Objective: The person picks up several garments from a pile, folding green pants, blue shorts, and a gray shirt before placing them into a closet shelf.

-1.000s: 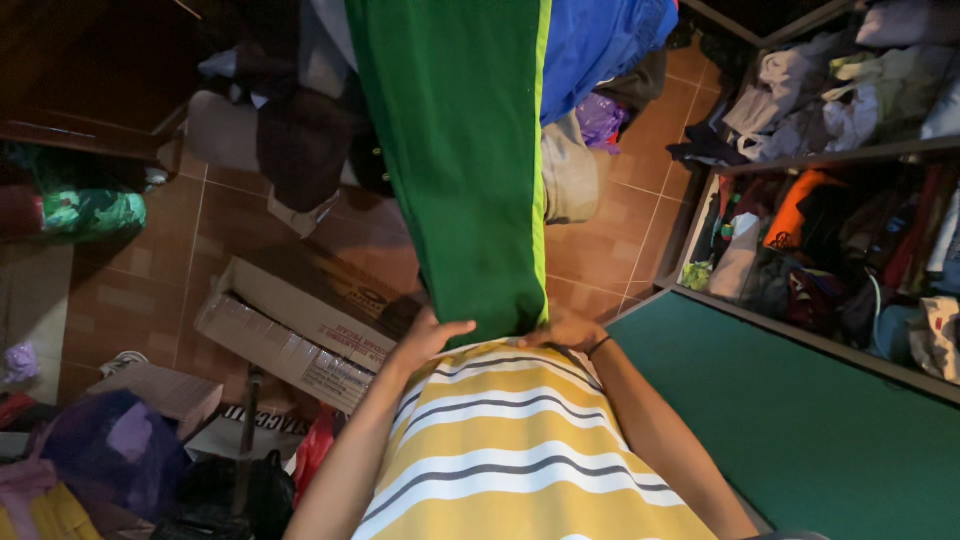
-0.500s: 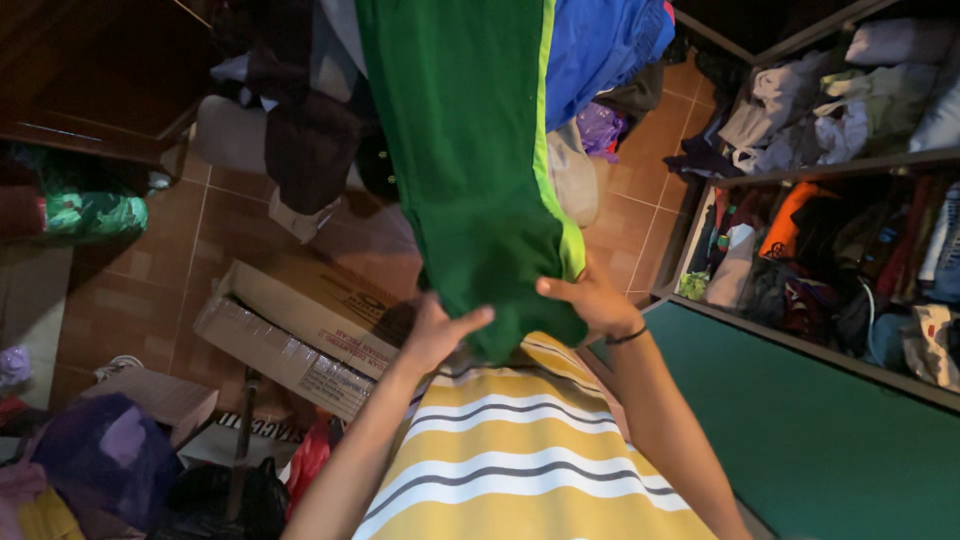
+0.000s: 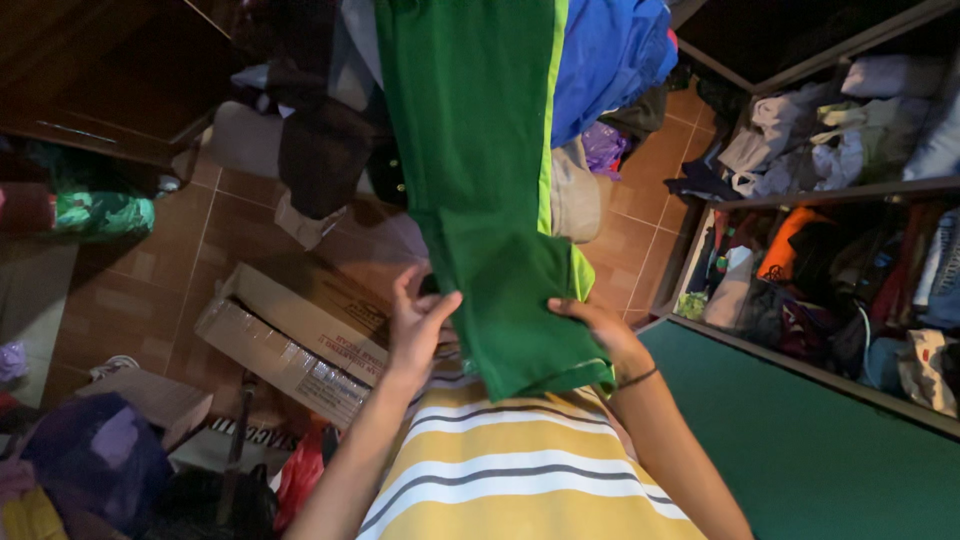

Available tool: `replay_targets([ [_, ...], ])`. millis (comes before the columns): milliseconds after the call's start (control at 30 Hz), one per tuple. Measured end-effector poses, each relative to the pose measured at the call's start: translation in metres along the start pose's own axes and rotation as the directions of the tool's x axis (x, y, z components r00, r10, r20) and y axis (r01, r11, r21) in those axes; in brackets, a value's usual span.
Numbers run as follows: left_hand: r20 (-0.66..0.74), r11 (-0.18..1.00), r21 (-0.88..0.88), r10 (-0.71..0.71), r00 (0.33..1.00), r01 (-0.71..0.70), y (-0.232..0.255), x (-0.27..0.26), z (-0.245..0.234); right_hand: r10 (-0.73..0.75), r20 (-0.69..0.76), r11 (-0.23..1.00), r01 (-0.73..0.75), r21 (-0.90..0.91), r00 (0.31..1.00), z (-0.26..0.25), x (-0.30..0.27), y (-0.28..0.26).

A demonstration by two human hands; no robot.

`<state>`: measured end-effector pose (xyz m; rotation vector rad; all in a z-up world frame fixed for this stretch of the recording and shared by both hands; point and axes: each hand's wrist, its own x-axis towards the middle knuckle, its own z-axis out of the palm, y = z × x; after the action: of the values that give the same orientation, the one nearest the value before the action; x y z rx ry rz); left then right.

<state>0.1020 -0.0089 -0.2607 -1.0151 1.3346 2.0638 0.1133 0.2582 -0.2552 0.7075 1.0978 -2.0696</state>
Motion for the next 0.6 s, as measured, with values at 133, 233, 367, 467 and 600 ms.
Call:
replay_targets([
  [133, 0.285, 0.794, 0.36, 0.406, 0.868, -0.49, 0.005, -0.001, -0.026, 0.064, -0.074, 0.998, -0.064, 0.003, 0.995, -0.017, 0.003, 0.011],
  [233, 0.582, 0.057, 0.637, 0.619, 0.528, -0.769, 0.019, 0.012, -0.034, 0.17, 0.029, 0.969, -0.173, 0.177, 0.985, -0.007, -0.002, 0.004],
  [367, 0.82, -0.511, 0.467, 0.555, 0.138, -0.721, 0.023, 0.03, -0.022, 0.026, -0.004, 1.0, -0.026, 0.014, 1.0, 0.033, -0.025, -0.018],
  [467, 0.872, -0.557, 0.395, 0.478, 0.107, -0.73, 0.021, 0.024, -0.011, 0.021, -0.063, 1.0, -0.02, 0.021, 0.998, 0.05, -0.043, -0.027],
  [600, 0.839, -0.234, 0.27, 0.534, 0.109, -0.934, 0.02, 0.009, -0.004, -0.18, -0.204, 0.98, 0.156, -0.127, 0.962, 0.039, -0.055, -0.036],
])
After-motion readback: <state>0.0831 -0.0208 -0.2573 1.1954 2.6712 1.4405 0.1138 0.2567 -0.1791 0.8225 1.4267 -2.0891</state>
